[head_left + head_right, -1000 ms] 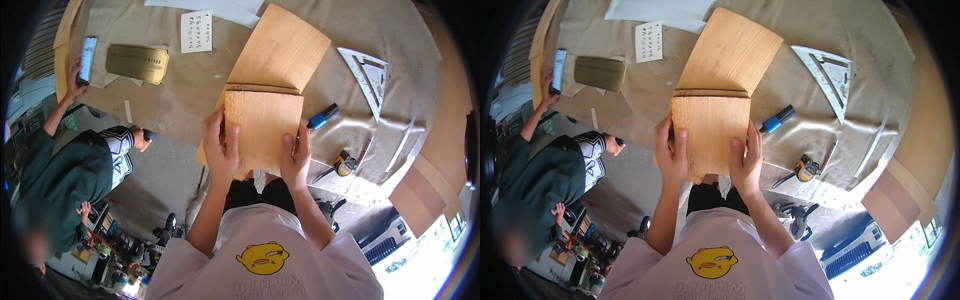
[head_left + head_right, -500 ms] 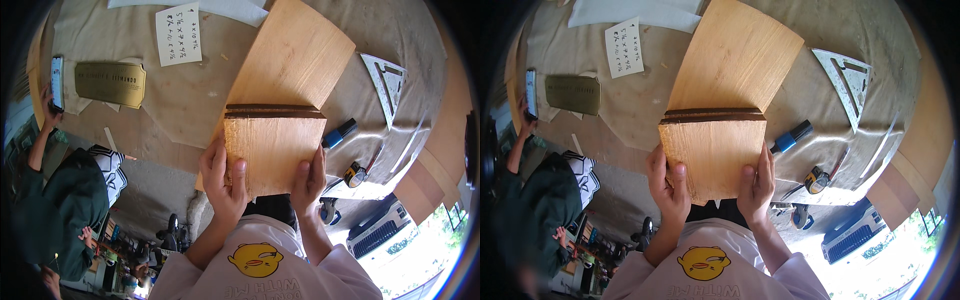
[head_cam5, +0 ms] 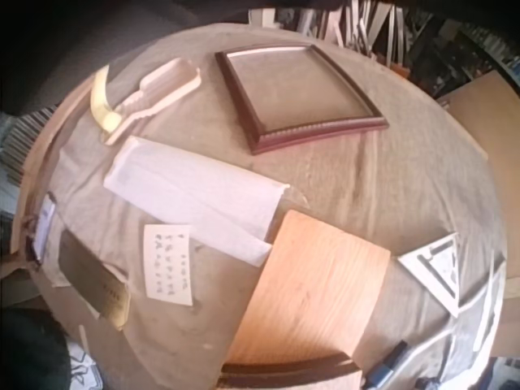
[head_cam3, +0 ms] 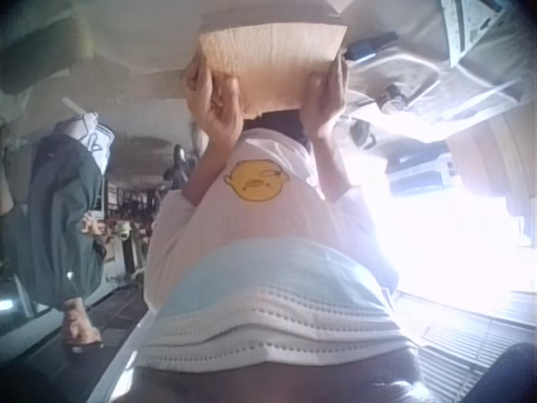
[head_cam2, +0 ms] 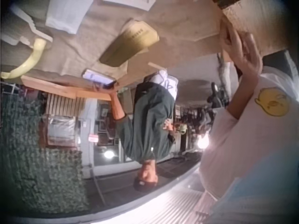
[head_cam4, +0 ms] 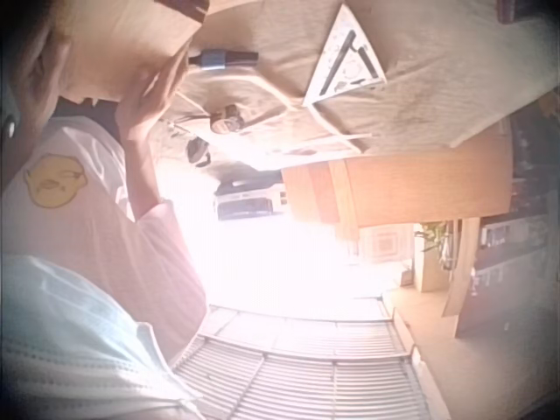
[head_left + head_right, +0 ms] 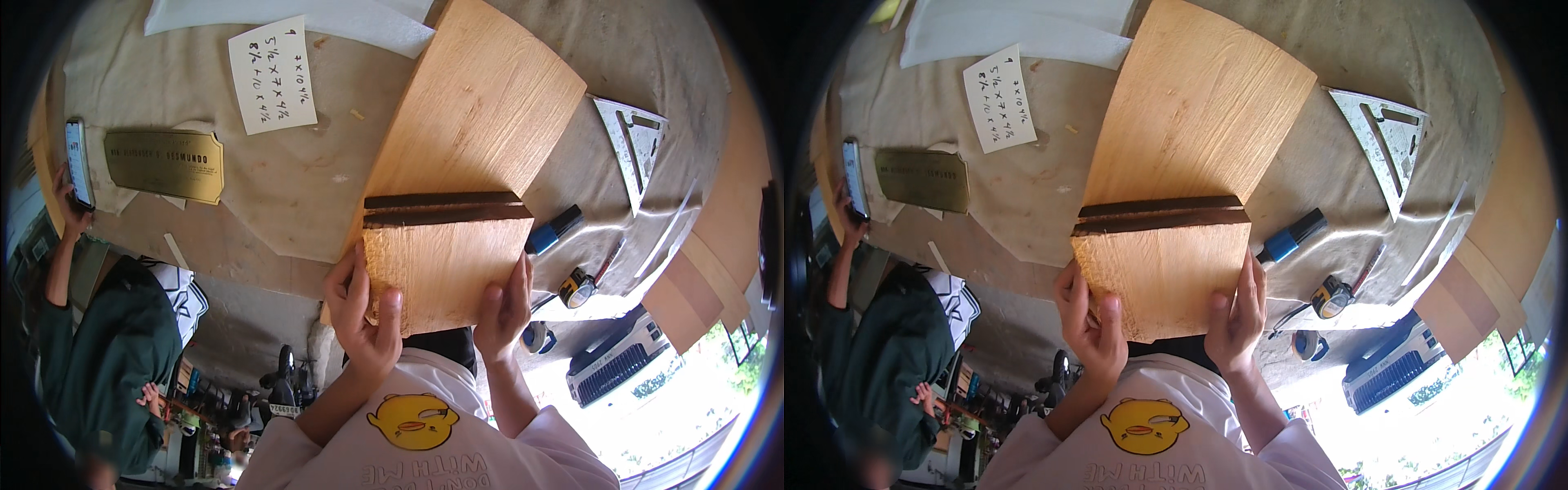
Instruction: The person measures and marks a wooden plank with a tape measure and pencil, then uses a miter saw to cut the plank. The cut piece is briefly inspected before the person stands up and walks away.
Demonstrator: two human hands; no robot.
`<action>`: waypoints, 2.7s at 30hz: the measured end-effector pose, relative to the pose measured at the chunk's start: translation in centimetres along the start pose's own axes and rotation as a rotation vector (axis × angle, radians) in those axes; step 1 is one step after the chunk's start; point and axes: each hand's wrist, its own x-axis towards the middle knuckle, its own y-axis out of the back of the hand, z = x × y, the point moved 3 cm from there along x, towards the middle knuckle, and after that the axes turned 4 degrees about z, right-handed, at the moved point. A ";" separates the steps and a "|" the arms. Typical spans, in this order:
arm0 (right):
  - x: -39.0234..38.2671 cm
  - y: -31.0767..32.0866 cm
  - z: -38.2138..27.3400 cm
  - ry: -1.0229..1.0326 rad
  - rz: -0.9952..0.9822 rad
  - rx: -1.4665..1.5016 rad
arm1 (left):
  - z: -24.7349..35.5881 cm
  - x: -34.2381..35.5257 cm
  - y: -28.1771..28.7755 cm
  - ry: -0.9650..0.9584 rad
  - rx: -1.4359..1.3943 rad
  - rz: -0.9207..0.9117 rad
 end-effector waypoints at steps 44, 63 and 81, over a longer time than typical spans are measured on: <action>1.4 6.7 -16.0 0.638 -0.104 0.904 | 23.9 2.1 10.0 -0.867 -0.282 0.077; -3.3 26.4 -13.3 0.812 -0.524 0.786 | 31.0 -11.8 6.2 -1.101 0.230 0.262; -5.4 30.1 -9.8 0.671 -0.605 0.787 | 33.5 -17.2 2.5 -1.094 0.172 0.288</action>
